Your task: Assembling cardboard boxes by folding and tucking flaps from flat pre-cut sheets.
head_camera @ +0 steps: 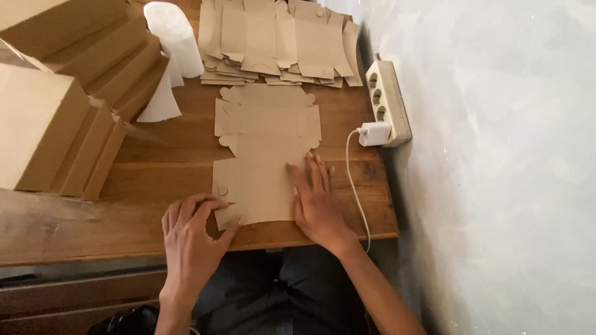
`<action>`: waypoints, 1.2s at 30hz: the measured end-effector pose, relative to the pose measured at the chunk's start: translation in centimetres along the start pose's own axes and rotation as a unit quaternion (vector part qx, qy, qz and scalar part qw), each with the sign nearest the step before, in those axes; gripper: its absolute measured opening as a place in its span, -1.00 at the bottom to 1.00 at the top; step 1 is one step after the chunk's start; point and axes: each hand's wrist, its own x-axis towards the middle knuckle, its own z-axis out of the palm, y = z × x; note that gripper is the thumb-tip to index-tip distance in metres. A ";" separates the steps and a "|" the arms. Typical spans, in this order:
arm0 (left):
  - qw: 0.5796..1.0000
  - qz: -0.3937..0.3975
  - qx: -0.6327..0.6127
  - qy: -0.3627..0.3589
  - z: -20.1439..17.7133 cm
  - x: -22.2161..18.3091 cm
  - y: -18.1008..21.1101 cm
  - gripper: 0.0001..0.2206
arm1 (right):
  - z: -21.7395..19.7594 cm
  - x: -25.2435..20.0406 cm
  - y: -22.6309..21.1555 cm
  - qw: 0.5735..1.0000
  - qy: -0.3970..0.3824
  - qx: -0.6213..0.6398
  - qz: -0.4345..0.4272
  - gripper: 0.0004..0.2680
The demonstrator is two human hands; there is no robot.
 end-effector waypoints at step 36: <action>0.950 -0.188 -0.217 -0.124 0.9 13.4 2.7 -0.07 | -1.5 -0.5 -1.1 0.996 0.003 0.071 0.047 -0.66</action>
